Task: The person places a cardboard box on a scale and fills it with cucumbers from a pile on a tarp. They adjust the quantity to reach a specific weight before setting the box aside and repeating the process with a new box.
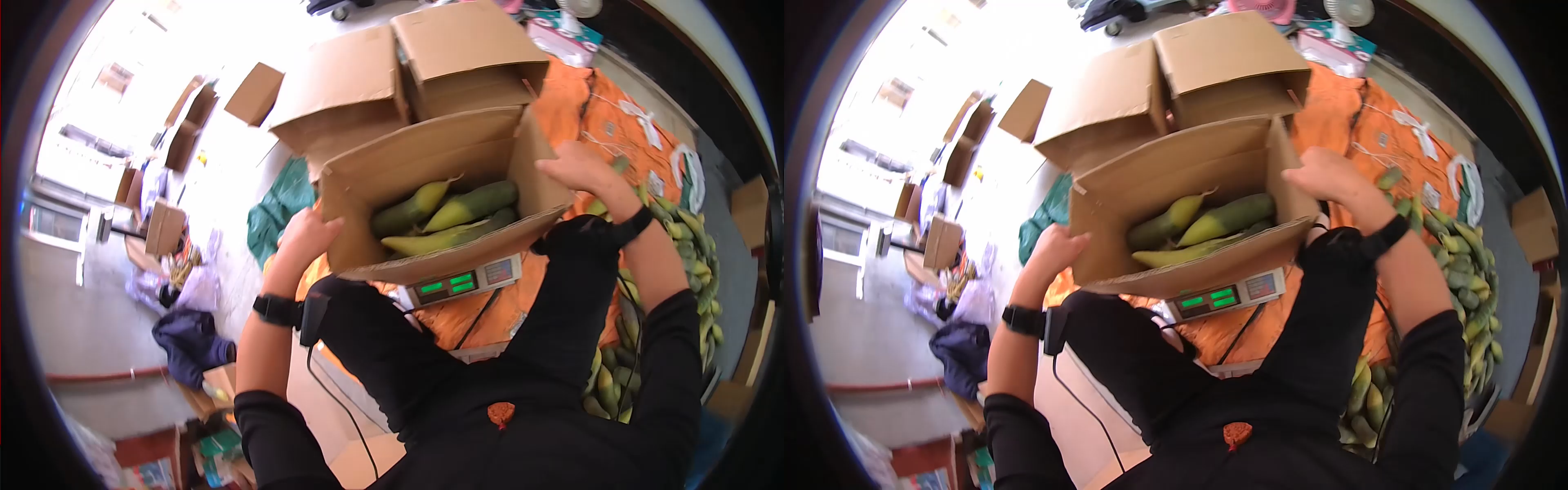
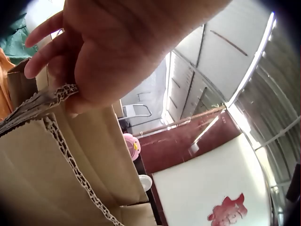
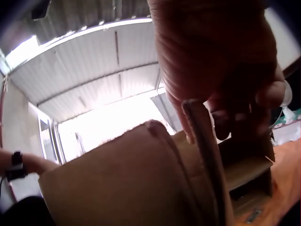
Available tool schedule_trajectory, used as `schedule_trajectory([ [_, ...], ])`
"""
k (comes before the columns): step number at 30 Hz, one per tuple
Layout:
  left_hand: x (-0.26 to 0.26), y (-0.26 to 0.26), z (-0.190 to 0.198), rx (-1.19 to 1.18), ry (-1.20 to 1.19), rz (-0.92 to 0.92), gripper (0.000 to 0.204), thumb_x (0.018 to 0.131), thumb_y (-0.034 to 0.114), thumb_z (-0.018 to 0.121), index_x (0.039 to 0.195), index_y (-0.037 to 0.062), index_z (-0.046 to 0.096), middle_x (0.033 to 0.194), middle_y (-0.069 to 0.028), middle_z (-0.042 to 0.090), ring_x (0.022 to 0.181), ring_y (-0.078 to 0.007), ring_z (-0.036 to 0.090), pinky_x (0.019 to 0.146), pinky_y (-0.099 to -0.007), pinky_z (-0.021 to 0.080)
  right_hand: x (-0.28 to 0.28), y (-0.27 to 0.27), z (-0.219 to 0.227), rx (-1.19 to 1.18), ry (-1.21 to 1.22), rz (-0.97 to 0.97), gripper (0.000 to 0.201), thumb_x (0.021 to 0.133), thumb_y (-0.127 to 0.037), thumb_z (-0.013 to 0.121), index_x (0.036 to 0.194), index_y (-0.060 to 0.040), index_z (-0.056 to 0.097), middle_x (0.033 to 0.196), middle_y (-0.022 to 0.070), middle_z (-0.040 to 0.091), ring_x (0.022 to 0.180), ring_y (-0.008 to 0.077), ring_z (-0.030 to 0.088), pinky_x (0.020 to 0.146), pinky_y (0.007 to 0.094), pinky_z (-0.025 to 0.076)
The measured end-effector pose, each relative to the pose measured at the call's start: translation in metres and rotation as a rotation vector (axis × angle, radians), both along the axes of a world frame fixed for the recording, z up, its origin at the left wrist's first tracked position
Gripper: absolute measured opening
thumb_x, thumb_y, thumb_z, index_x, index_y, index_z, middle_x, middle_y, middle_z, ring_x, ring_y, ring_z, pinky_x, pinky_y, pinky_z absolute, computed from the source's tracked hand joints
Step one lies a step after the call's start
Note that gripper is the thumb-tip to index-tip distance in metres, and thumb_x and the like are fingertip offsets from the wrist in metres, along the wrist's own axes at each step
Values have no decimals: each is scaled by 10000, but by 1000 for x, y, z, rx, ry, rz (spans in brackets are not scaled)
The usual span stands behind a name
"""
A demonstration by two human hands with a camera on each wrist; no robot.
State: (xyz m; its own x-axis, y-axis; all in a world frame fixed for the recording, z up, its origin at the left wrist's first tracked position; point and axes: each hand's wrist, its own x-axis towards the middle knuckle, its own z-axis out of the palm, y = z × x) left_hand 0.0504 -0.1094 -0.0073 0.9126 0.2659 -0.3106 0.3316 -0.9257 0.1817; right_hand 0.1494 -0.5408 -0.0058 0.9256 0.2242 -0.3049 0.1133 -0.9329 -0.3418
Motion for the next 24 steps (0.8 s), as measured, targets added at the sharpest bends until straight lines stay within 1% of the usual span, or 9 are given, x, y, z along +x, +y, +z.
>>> schedule_trajectory([
  [4,5,30,-21,-16,-58,-303,431,796,399,612,814,-28,671,837,-257,644,847,-409,626,760,-472,498,9,8,-2,-12,-99,67,422,732,-336,545,772,70,650,789,293,622,749,418,634,680,467,497],
  [5,7,35,-20,100,-53,-502,397,799,383,610,816,-8,678,851,-235,653,839,-392,630,767,-453,500,11,10,0,71,-88,79,398,733,-312,555,745,78,635,749,274,624,695,386,632,648,448,491],
  [7,8,47,-20,112,-105,-583,371,785,349,623,798,-17,674,866,-216,663,823,-370,635,746,-424,508,22,14,-1,156,-66,120,378,734,-288,565,718,85,621,709,255,626,641,354,629,617,430,486],
  [8,7,50,-14,114,-99,-555,371,785,349,623,798,-17,674,866,-216,663,823,-370,635,746,-424,508,29,15,-3,239,-76,67,339,735,-254,577,694,81,613,663,204,619,598,295,612,584,398,469],
  [10,8,52,-2,-176,-81,-7,337,757,310,664,794,-25,678,809,-187,673,747,-308,654,697,-391,515,34,31,7,317,-78,19,304,737,-220,588,670,77,605,617,153,612,556,235,594,551,366,453],
  [13,-1,91,-9,-434,-103,196,319,729,266,703,799,-44,678,746,-168,668,670,-248,653,651,-366,513,36,75,38,456,9,-42,239,748,-167,593,641,47,595,570,54,559,523,137,531,515,312,413],
  [18,-53,152,5,-587,-216,337,227,828,174,656,874,-44,703,790,-78,695,669,-132,642,642,-254,507,38,152,50,526,-96,184,252,776,-166,587,608,20,557,538,9,502,489,90,448,469,293,361],
  [22,-128,182,14,-494,-460,499,273,777,224,668,805,-45,702,699,-98,680,637,-170,630,618,-321,494,21,221,35,568,-149,332,310,791,-205,607,582,8,524,517,3,488,479,87,446,465,314,365],
  [24,-173,202,12,-344,-464,530,295,780,252,662,796,-40,700,695,-120,676,643,-194,637,626,-331,492,-14,259,34,511,-197,384,352,783,-237,610,579,25,493,511,101,497,464,158,489,488,349,398],
])
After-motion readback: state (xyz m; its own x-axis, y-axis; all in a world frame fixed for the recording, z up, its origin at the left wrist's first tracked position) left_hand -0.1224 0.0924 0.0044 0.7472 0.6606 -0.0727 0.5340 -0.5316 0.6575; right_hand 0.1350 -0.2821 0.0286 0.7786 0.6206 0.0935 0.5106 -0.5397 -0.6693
